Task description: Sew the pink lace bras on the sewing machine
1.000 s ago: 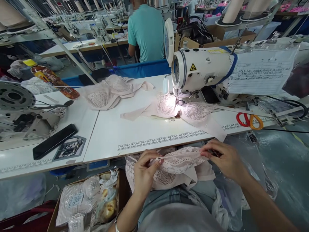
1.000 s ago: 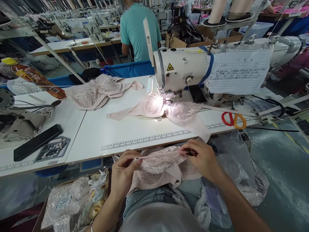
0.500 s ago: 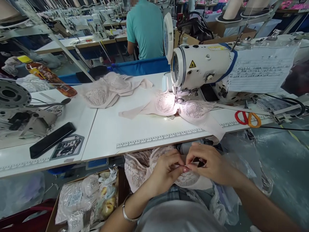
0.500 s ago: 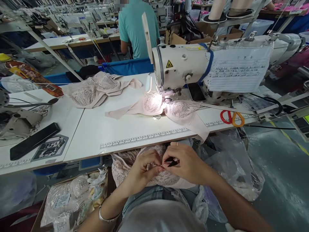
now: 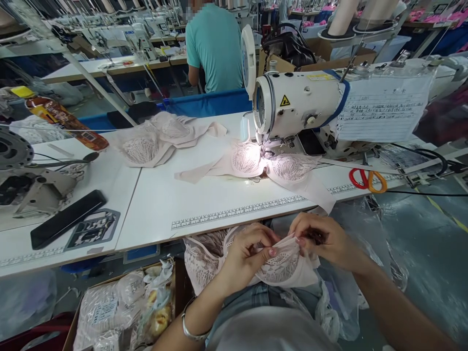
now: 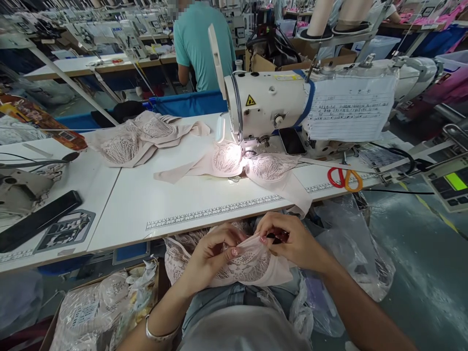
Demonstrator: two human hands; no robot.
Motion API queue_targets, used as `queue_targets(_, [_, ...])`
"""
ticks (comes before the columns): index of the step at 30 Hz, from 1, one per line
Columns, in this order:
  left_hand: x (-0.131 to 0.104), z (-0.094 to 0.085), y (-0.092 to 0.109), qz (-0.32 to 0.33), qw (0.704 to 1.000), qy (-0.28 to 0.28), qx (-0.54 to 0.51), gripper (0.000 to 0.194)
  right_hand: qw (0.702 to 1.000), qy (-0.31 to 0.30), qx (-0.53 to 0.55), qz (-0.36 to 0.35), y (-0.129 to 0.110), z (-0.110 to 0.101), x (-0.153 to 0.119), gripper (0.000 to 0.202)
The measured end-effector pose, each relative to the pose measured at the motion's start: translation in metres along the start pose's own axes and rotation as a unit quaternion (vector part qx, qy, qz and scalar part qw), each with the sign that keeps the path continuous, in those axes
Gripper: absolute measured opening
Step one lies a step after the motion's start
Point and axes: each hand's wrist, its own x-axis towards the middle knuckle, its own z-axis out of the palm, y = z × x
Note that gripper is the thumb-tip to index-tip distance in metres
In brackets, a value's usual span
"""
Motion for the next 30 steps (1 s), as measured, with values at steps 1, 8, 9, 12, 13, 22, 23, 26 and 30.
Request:
queue_targets(1, [0.000, 0.001, 0.001, -0.014, 1.000, -0.007, -0.024, 0.037, 1.000, 0.009, 0.008, 0.012, -0.001, 0.000, 0.000, 0.025])
queue_targets(8, [0.000, 0.007, 0.000, -0.080, 0.992, 0.003, -0.098, 0.041, 0.997, 0.049, 0.038, 0.050, -0.010, 0.006, -0.001, 0.025])
queue_targets(9, [0.001, 0.007, 0.000, -0.085, 0.991, 0.002, -0.101, 0.042, 0.996, 0.053, 0.044, 0.053, -0.011, 0.006, -0.001, 0.025])
queue_targets(12, [0.004, 0.009, 0.003, -0.093, 0.990, 0.005, -0.103, 0.039, 0.994, 0.068, 0.061, 0.063, -0.013, 0.009, -0.003, 0.021])
queue_targets(13, [0.005, 0.010, 0.005, -0.094, 0.991, 0.009, -0.093, 0.034, 0.993, 0.073, 0.061, 0.068, -0.014, 0.010, -0.003, 0.019])
queue_targets(22, [0.011, 0.024, 0.006, -0.123, 0.987, 0.040, 0.093, 0.029, 0.994, 0.076, -0.017, 0.083, -0.019, 0.012, -0.009, 0.013])
queue_targets(23, [0.011, 0.024, 0.006, -0.133, 0.988, 0.039, 0.074, 0.031, 0.992, 0.089, -0.031, 0.078, -0.017, 0.010, -0.010, 0.017])
queue_targets(26, [0.014, 0.022, 0.006, -0.160, 0.987, 0.033, 0.007, 0.035, 0.989, 0.121, -0.042, 0.080, -0.009, 0.003, -0.015, 0.040])
queue_targets(30, [0.016, 0.021, 0.007, -0.161, 0.985, 0.027, -0.050, 0.037, 0.991, 0.068, -0.035, 0.112, -0.005, -0.001, -0.019, 0.051])
